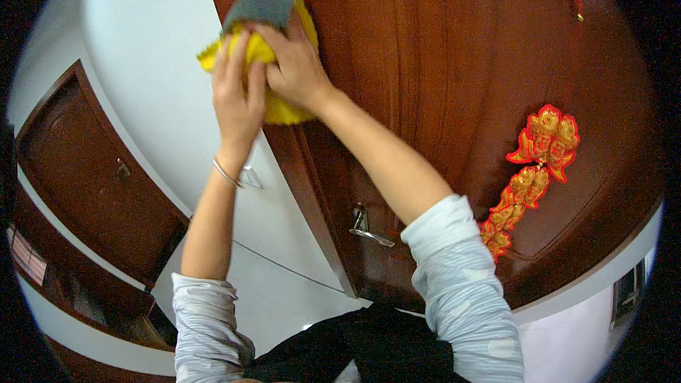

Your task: The person picks up a yellow cloth from a table and wipes a white wall, then proceeds to wipe a wooden door with the same cloth. The person moves around the room to reach different areas of the door.

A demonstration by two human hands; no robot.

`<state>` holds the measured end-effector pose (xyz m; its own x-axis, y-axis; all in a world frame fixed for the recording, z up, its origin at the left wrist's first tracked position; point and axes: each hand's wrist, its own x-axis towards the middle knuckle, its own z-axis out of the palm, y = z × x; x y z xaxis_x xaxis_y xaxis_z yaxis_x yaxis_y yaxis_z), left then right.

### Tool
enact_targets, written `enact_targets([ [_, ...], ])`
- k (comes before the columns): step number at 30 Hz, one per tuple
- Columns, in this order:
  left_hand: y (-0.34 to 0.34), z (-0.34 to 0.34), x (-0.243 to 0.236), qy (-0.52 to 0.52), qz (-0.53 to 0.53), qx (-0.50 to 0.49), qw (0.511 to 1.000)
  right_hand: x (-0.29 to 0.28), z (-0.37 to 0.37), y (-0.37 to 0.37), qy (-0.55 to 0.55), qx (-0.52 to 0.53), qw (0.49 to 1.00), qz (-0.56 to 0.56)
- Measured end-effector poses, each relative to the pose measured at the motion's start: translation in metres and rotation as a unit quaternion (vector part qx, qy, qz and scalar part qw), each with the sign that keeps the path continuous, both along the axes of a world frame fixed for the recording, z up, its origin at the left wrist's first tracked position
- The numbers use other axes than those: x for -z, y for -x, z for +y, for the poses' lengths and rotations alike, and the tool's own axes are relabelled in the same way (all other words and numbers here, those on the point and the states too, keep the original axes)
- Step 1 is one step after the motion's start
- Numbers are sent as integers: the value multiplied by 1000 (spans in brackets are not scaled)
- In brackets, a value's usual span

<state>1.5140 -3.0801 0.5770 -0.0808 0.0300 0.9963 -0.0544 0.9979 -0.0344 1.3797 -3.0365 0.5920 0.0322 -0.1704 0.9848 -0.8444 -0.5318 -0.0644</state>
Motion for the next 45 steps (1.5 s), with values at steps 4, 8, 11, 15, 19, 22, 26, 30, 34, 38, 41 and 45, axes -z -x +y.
enact_targets([
  [4,1,20,122,-69,-29,-53,996,122,17,-1,-109,-1,994,-8],
  [8,-10,35,261,-143,-94,-82,982,258,38,-2,-228,-76,970,-28],
  [11,6,61,324,-174,-146,-56,972,331,65,11,-210,-57,973,-81],
  [15,-6,85,385,-257,-206,-80,941,382,85,2,-303,-87,943,-109],
  [19,-10,74,363,-208,-204,-105,951,378,91,3,-333,-14,937,-107],
  [22,3,56,289,-122,-187,-140,965,330,68,26,-348,7,930,-115],
  [26,1,45,190,-75,-134,-167,974,218,59,16,-251,-13,962,-103],
  [30,11,39,182,-43,-108,-145,983,208,61,3,-141,-10,982,-128],
  [34,5,39,247,-89,-127,-132,979,269,70,-18,-257,38,954,-150],
  [38,-8,63,362,-179,-212,-112,954,381,92,-41,-274,45,926,-257],
  [41,-19,88,429,-279,-274,-85,916,426,129,-59,-392,15,864,-315],
  [45,-22,131,455,-490,-220,9,844,421,180,-65,-463,-16,837,-290],
])
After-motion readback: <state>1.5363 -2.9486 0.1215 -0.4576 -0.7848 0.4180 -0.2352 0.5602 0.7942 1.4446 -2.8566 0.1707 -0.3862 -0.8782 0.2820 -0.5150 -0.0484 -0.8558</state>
